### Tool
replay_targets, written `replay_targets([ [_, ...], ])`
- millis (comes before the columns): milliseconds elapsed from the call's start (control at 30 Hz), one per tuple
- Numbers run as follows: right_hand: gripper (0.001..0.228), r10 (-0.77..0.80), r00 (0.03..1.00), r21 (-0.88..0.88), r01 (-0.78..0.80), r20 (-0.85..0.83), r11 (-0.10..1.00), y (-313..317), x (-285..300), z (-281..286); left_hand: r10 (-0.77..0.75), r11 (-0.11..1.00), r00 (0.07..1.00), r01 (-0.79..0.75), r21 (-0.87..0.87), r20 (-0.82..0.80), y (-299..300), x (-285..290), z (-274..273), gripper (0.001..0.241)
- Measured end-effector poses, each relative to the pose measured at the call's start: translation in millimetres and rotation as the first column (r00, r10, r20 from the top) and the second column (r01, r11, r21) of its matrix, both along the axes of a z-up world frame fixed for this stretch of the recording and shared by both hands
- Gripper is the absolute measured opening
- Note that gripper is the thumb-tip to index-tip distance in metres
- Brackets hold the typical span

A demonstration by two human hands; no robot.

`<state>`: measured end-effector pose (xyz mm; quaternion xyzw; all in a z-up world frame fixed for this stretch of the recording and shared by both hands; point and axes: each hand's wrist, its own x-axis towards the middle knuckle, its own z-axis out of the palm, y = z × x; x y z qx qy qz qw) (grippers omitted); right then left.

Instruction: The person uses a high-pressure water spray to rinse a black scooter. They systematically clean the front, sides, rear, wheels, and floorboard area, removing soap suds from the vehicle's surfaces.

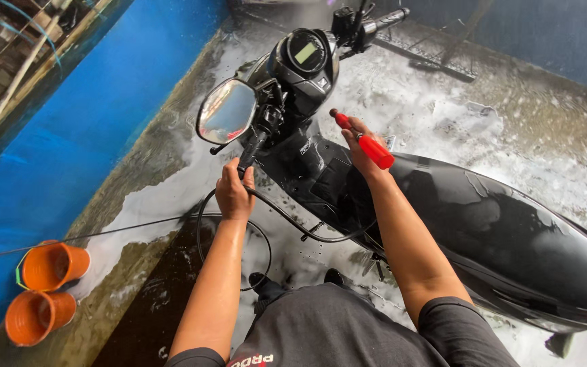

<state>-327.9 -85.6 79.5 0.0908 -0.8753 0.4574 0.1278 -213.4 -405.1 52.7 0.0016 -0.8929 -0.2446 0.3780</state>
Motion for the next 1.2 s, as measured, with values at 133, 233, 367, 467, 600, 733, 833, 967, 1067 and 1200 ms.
replay_targets([
  [133, 0.041, 0.155, 0.986, 0.018, -0.156, 0.069, 0.988, -25, 12, -10, 0.013, 1.000, 1.000, -0.013, -0.007, -0.015, 2, 1, -1, 0.039],
  [233, 0.044, 0.158, 0.984, 0.096, -0.166, 0.079, 0.982, -46, 31, -9, 0.001, 1.000, 1.000, -0.001, 0.007, -0.007, 4, 2, 0, 0.038],
  [367, 0.049, 0.147, 0.975, 0.161, -0.174, 0.168, 0.971, -66, 56, 6, 0.004, 1.000, 1.000, -0.004, 0.006, 0.004, 6, 4, 3, 0.035],
  [467, 0.050, 0.158, 0.959, 0.189, -0.205, 0.237, 0.960, -67, 69, 17, 0.019, 0.999, 1.000, -0.019, 0.030, 0.003, 11, 4, 4, 0.034],
  [600, 0.048, 0.109, 0.955, 0.216, -0.172, 0.276, 0.961, -59, 88, 11, 0.024, 0.998, 0.999, -0.026, 0.055, 0.039, 16, 8, 1, 0.034],
  [733, 0.045, -0.088, 0.946, 0.329, -0.021, 0.312, 0.944, -39, 108, -12, -0.010, 0.996, 0.999, 0.006, 0.084, 0.039, 16, 6, -2, 0.038],
  [833, 0.041, -0.274, 0.879, 0.420, 0.096, 0.390, 0.903, -27, 124, -31, -0.053, 0.996, 0.998, 0.052, 0.066, 0.022, 15, 5, -5, 0.043],
  [967, 0.037, -0.390, 0.759, 0.423, 0.168, 0.520, 0.890, -45, 156, -52, -0.158, 0.987, 0.987, 0.158, 0.006, 0.021, 0, 12, -1, 0.047],
  [1067, 0.039, -0.354, 0.811, 0.383, 0.176, 0.467, 0.907, -76, 171, -56, -0.318, 0.947, 0.948, 0.318, -0.036, 0.003, -16, 7, 11, 0.051],
  [1200, 0.042, -0.286, 0.827, 0.204, 0.212, 0.484, 0.956, -133, 200, -43, -0.458, 0.878, 0.877, 0.472, -0.085, 0.146, -53, 3, 30, 0.058],
])
